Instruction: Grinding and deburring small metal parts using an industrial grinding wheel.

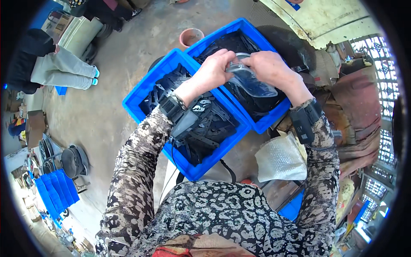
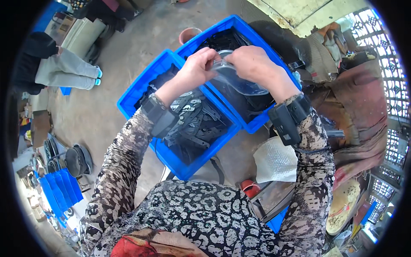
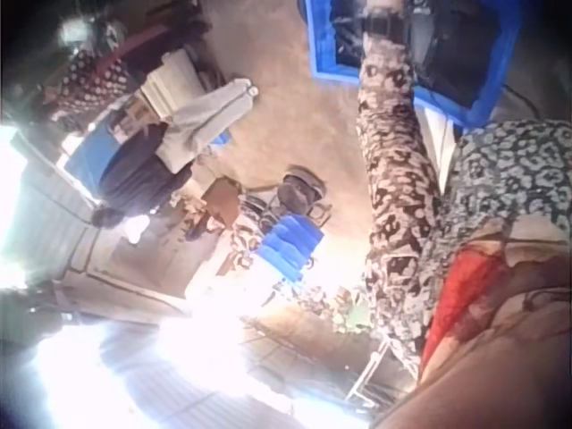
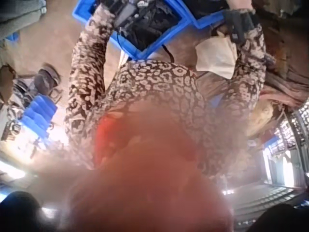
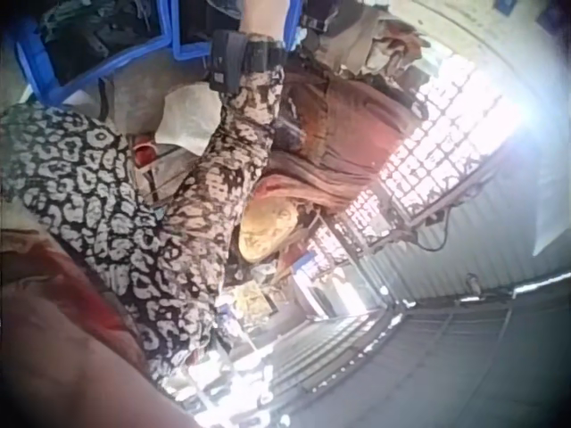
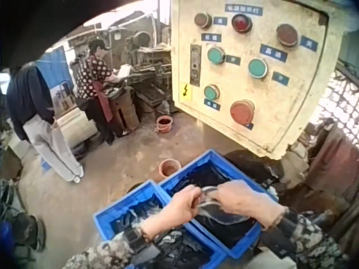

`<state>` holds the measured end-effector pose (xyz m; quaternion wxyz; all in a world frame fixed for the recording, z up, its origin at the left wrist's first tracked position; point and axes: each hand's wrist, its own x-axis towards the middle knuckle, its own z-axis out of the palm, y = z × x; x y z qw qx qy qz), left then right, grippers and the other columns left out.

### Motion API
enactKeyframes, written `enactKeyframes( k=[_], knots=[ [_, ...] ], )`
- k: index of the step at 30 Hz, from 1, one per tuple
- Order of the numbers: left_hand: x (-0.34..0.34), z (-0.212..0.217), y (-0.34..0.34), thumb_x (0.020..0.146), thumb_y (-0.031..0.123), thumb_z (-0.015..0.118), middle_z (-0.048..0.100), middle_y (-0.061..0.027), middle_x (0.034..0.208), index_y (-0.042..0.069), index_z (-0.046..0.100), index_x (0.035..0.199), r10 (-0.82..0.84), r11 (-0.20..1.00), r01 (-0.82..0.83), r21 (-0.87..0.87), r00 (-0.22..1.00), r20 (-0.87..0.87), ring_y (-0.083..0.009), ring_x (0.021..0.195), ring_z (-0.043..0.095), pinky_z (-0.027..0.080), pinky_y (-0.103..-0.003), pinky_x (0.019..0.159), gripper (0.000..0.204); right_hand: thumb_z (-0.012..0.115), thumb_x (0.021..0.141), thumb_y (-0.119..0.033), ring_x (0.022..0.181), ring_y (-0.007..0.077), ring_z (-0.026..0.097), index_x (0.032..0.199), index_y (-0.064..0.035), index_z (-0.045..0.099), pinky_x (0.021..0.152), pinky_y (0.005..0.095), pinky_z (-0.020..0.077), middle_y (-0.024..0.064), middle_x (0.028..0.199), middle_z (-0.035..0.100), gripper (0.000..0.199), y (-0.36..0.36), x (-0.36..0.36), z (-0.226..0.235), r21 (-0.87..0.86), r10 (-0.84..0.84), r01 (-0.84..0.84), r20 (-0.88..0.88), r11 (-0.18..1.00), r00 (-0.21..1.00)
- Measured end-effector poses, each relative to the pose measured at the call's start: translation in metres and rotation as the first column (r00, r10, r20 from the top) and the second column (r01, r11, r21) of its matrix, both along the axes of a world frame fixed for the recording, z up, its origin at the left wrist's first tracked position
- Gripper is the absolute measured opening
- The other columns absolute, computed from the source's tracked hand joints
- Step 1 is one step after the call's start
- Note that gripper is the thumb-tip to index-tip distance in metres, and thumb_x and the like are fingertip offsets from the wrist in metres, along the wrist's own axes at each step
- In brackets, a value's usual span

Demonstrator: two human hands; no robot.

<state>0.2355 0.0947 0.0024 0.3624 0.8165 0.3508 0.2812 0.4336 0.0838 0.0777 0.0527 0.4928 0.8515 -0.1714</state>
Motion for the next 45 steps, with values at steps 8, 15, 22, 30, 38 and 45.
enactKeyframes(
  k=[8, 15, 22, 30, 38, 45],
  knots=[
    [-0.011, -0.043, -0.003, 0.066, 0.000, 0.072, 0.054, -0.0118, 0.100, 0.007, 0.057, 0.097, 0.086, 0.995, -0.089, 0.039, 0.993, 0.086, -0.0315, 0.095, 0.057, 0.050, -0.040, 0.081, 0.035, 0.064, 0.078, -0.013, 0.095, 0.0308, 0.062, 0.118, -0.0118, 0.060, 0.079, 0.0401, 0.0499, 0.0142, 0.100, 0.066, 0.041, -0.040, 0.001, -0.058, -0.172, -0.349, 0.329, -0.703, 0.929, 0.620],
    [-0.017, -0.026, -0.011, 0.065, 0.003, 0.076, 0.060, -0.0102, 0.102, 0.005, 0.059, 0.097, 0.133, 0.980, -0.128, -0.153, 0.991, 0.024, -0.0222, 0.083, 0.061, 0.050, -0.034, 0.074, 0.036, 0.070, 0.074, -0.015, 0.100, 0.0270, 0.060, 0.117, -0.0133, 0.061, 0.085, 0.0392, 0.0474, 0.0119, 0.104, 0.065, 0.044, -0.027, 0.020, -0.097, -0.188, -0.499, 0.463, -0.273, 0.866, 0.823],
    [-0.020, -0.041, 0.033, 0.067, 0.026, 0.077, 0.065, -0.0172, 0.095, 0.006, 0.058, 0.100, 0.405, 0.893, -0.437, -0.112, 0.886, -0.227, -0.0321, 0.090, 0.063, 0.051, -0.041, 0.078, 0.042, 0.071, 0.073, -0.022, 0.101, 0.0311, 0.059, 0.110, -0.0123, 0.064, 0.088, 0.0394, 0.0469, 0.0141, 0.105, 0.062, 0.038, 0.062, -0.009, -0.043, 0.746, 0.008, 0.077, -0.109, 0.662, 0.994],
    [-0.059, -0.060, 0.092, 0.074, 0.028, 0.073, 0.056, -0.0214, 0.119, 0.012, 0.047, 0.134, 0.577, 0.815, -0.518, 0.260, 0.769, -0.277, -0.0366, 0.115, 0.050, 0.040, -0.045, 0.098, 0.067, 0.068, 0.078, -0.018, 0.101, 0.0330, 0.057, 0.105, -0.0031, 0.063, 0.089, 0.0392, 0.0462, 0.0151, 0.105, 0.062, 0.031, -0.062, -0.032, -0.032, 0.195, -0.256, 0.470, -0.633, 0.861, 0.730],
    [-0.116, -0.063, 0.091, 0.076, 0.029, 0.075, 0.051, -0.0223, 0.120, 0.007, 0.051, 0.124, 0.582, 0.770, -0.409, 0.489, 0.764, -0.278, -0.0376, 0.106, 0.055, 0.047, -0.043, 0.089, 0.059, 0.068, 0.080, -0.020, 0.100, 0.0335, 0.057, 0.105, -0.0047, 0.064, 0.088, 0.0413, 0.0452, 0.0141, 0.106, 0.062, 0.029, -0.243, 0.015, -0.003, 0.502, -0.648, 0.819, -0.531, 0.279, 0.546],
    [-0.047, -0.048, 0.039, 0.077, 0.016, 0.070, 0.067, -0.0149, 0.089, 0.008, 0.069, 0.098, 0.098, 0.983, -0.072, 0.170, 0.983, -0.153, -0.0310, 0.087, 0.065, 0.052, -0.038, 0.079, 0.022, 0.062, 0.089, -0.033, 0.095, 0.0378, 0.058, 0.112, -0.0025, 0.062, 0.084, 0.0438, 0.0471, 0.0207, 0.104, 0.061, 0.039, -0.323, 0.071, -0.086, 0.536, -0.958, 0.841, -0.271, -0.071, 0.092]
  ],
)
